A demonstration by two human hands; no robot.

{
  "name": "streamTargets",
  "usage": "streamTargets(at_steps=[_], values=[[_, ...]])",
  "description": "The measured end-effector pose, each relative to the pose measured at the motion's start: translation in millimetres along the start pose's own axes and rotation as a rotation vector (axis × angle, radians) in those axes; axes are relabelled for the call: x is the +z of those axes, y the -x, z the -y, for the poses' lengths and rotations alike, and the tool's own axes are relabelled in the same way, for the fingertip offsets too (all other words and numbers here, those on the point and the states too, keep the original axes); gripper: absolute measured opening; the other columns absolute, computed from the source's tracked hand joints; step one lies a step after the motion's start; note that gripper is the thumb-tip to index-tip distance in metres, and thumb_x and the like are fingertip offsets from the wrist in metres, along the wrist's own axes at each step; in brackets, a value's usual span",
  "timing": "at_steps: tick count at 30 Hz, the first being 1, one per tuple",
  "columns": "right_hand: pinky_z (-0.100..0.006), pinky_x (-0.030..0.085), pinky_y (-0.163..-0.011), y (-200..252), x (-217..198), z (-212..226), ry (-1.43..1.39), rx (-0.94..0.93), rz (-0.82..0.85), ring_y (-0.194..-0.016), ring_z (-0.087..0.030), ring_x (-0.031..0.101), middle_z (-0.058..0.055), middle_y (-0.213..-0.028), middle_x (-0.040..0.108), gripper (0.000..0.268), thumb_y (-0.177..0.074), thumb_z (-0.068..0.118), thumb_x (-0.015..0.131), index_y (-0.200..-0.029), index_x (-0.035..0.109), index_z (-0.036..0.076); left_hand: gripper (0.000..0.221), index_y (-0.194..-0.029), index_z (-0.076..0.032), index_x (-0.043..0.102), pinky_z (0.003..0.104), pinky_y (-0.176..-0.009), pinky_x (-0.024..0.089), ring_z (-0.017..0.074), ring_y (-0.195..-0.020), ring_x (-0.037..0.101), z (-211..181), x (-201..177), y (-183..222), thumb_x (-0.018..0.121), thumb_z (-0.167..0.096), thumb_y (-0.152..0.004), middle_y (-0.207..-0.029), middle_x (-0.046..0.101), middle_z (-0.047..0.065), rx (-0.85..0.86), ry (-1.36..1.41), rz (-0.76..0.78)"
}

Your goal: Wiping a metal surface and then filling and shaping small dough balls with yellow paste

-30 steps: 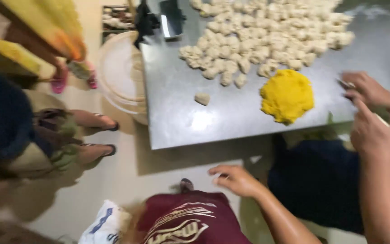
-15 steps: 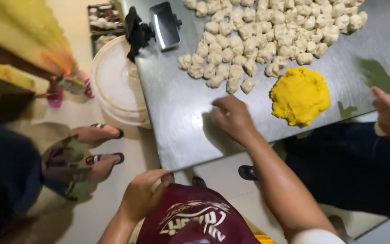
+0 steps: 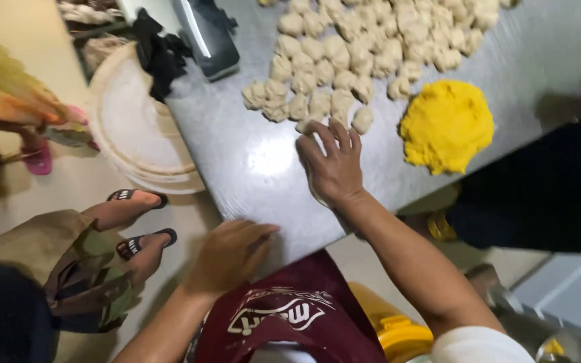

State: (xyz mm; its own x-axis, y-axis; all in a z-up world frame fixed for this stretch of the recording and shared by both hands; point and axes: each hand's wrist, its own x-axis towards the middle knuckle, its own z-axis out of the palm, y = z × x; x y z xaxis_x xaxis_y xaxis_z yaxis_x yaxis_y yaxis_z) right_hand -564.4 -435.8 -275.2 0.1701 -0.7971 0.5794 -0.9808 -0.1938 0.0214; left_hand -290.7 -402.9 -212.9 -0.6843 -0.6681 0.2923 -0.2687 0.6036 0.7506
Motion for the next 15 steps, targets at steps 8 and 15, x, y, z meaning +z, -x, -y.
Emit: streamTargets(at_steps=[8,15], values=[[-0.067,0.027,-0.107,6,3,-8,-0.260,0.114,0.221,-0.141,-0.055,0.035,-0.024,-0.151,0.049,0.058,-0.097,0.057,0.055,-0.131,0.070,0.013,0.009,-0.084,-0.014,0.073,0.045,-0.061,0.057,0.0319,-0.072,0.072,41,85,-54,0.072,-0.021,-0.091,-0.071,0.071,0.008,-0.191,-0.280,-0.213],[-0.048,0.052,-0.093,148,-69,-150,-1.074,0.491,-0.186,-0.105,-0.038,0.064,-0.021,-0.118,0.065,0.042,-0.083,0.019,0.081,-0.119,0.074,-0.003,0.027,-0.094,-0.016,0.072,0.053,-0.099,0.048,0.0365,-0.132,0.049,3,120,-131,0.073,-0.041,-0.085,-0.136,0.059,0.006,-0.504,-0.530,0.350]])
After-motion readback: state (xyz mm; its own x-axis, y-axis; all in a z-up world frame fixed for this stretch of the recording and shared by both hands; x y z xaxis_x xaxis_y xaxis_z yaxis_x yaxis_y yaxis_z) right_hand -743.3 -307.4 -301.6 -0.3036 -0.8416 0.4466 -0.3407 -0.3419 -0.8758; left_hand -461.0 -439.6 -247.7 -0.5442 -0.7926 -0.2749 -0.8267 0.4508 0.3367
